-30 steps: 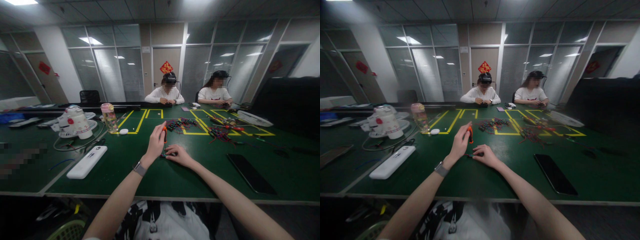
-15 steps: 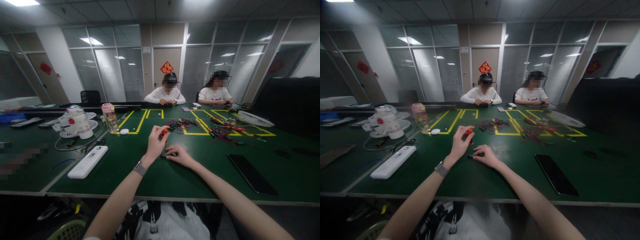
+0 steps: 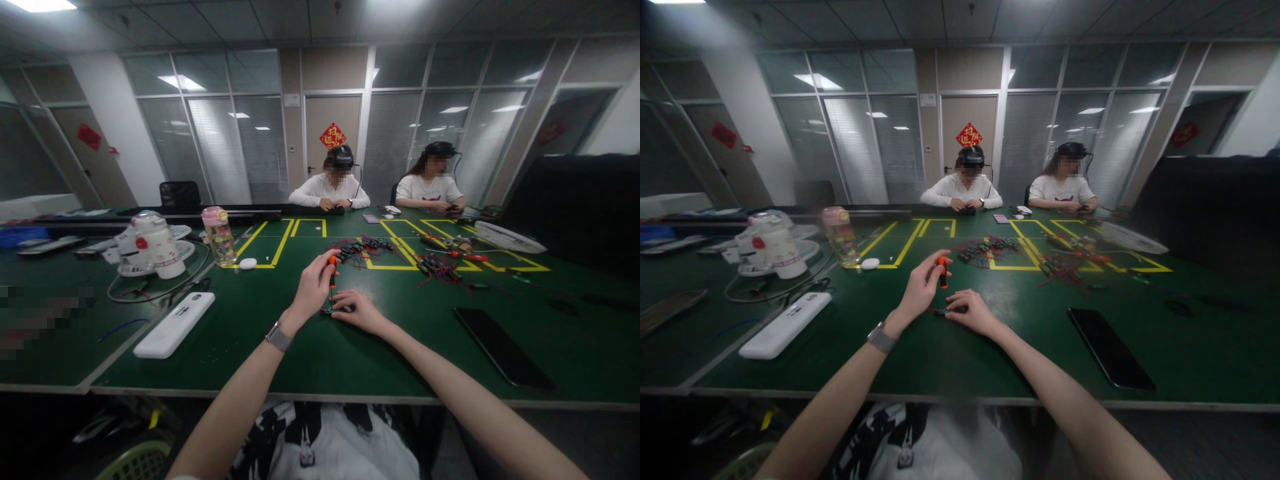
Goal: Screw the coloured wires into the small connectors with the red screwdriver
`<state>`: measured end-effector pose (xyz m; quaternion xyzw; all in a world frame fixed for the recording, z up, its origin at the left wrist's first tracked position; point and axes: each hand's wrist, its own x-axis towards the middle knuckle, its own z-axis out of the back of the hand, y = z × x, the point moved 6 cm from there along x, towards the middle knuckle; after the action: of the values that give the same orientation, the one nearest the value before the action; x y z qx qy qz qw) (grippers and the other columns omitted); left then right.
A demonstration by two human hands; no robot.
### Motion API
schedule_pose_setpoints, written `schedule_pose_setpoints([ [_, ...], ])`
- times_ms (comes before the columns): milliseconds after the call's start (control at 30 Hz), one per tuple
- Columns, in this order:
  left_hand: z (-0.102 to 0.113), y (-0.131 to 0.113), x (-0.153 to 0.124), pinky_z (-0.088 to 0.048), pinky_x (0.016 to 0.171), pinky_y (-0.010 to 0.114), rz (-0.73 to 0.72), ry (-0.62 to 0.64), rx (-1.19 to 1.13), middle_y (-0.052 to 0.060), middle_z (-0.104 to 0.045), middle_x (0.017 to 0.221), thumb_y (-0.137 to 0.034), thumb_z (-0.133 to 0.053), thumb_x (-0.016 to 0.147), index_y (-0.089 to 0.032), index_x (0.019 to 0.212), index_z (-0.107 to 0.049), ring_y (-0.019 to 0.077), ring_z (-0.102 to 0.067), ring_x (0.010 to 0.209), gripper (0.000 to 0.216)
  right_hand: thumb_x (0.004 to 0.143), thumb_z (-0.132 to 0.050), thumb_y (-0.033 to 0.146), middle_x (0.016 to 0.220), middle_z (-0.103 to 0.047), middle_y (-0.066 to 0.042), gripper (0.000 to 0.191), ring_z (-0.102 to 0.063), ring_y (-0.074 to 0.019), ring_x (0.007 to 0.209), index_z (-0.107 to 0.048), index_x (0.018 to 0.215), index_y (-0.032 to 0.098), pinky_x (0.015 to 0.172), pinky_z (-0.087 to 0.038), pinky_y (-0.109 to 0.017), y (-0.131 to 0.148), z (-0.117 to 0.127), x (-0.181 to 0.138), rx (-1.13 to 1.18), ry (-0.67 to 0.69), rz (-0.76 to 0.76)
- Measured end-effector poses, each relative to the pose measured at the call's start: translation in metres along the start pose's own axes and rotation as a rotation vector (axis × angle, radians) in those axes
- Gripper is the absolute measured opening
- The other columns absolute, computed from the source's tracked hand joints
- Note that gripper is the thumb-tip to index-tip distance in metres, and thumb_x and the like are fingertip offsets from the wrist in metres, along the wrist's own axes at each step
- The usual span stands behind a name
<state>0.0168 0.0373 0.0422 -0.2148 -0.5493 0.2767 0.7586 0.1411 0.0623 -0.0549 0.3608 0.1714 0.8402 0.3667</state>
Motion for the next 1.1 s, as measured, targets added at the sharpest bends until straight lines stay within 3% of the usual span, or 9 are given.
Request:
schedule_pose_setpoints([
  [200, 0.002, -0.007, 0.000, -0.050, 0.070, 0.023, -0.075, -0.058, 0.156, 0.003, -0.057, 0.091, -0.025, -0.055, 0.089, -0.023, 0.113, -0.062, 0.0124, -0.057, 0.078, 0.025, 0.073, -0.074, 0.030, 0.105, -0.072, -0.006, 0.011, -0.062, -0.0258, 0.105, -0.076, 0.082, 0.024, 0.097, -0.042, -0.046, 0.000, -0.001, 0.000, 0.011, 0.010, -0.013],
  [333, 0.001, -0.010, -0.002, -0.049, 0.071, 0.022, -0.085, -0.045, 0.207, 0.004, -0.056, 0.096, -0.025, -0.048, 0.093, -0.024, 0.123, -0.056, 0.0127, -0.056, 0.083, 0.031, 0.072, -0.075, 0.029, 0.104, -0.072, -0.006, 0.010, -0.061, -0.0259, 0.105, -0.076, 0.081, 0.024, 0.096, -0.043, -0.045, 0.001, 0.000, 0.000, 0.001, 0.006, -0.024],
  [500, 0.005, -0.014, -0.003, -0.046, 0.087, 0.028, -0.139, -0.100, 0.279, 0.006, -0.056, 0.107, -0.018, -0.040, 0.095, -0.022, 0.127, -0.053, 0.0151, -0.055, 0.098, 0.034, 0.072, -0.075, 0.029, 0.104, -0.072, -0.006, 0.012, -0.061, -0.0256, 0.104, -0.076, 0.083, 0.024, 0.095, -0.043, -0.044, 0.001, 0.000, 0.000, -0.001, 0.006, -0.017],
  [733, 0.009, -0.009, -0.002, -0.048, 0.072, 0.024, -0.127, -0.160, 0.271, 0.003, -0.053, 0.094, -0.024, -0.057, 0.088, -0.022, 0.109, -0.063, 0.0128, -0.055, 0.082, 0.022, 0.073, -0.074, 0.029, 0.103, -0.072, -0.007, 0.011, -0.061, -0.0260, 0.105, -0.076, 0.082, 0.024, 0.096, -0.042, -0.045, 0.001, -0.001, 0.001, 0.012, 0.013, -0.020],
  [967, 0.008, -0.011, -0.002, -0.047, 0.087, 0.028, -0.133, -0.116, 0.228, 0.006, -0.058, 0.109, -0.020, -0.038, 0.097, -0.022, 0.127, -0.053, 0.0148, -0.057, 0.098, 0.034, 0.073, -0.074, 0.029, 0.105, -0.072, -0.006, 0.012, -0.061, -0.0264, 0.106, -0.076, 0.083, 0.025, 0.096, -0.042, -0.045, 0.000, -0.001, 0.001, 0.016, 0.027, -0.030],
  [1100, 0.008, -0.009, -0.002, -0.048, 0.078, 0.025, -0.139, -0.132, 0.217, 0.006, -0.061, 0.103, -0.021, -0.043, 0.095, -0.021, 0.125, -0.055, 0.0137, -0.059, 0.089, 0.032, 0.073, -0.073, 0.030, 0.105, -0.072, -0.007, 0.012, -0.061, -0.0266, 0.106, -0.076, 0.083, 0.025, 0.096, -0.043, -0.045, -0.001, -0.001, 0.001, 0.020, 0.029, -0.031],
])
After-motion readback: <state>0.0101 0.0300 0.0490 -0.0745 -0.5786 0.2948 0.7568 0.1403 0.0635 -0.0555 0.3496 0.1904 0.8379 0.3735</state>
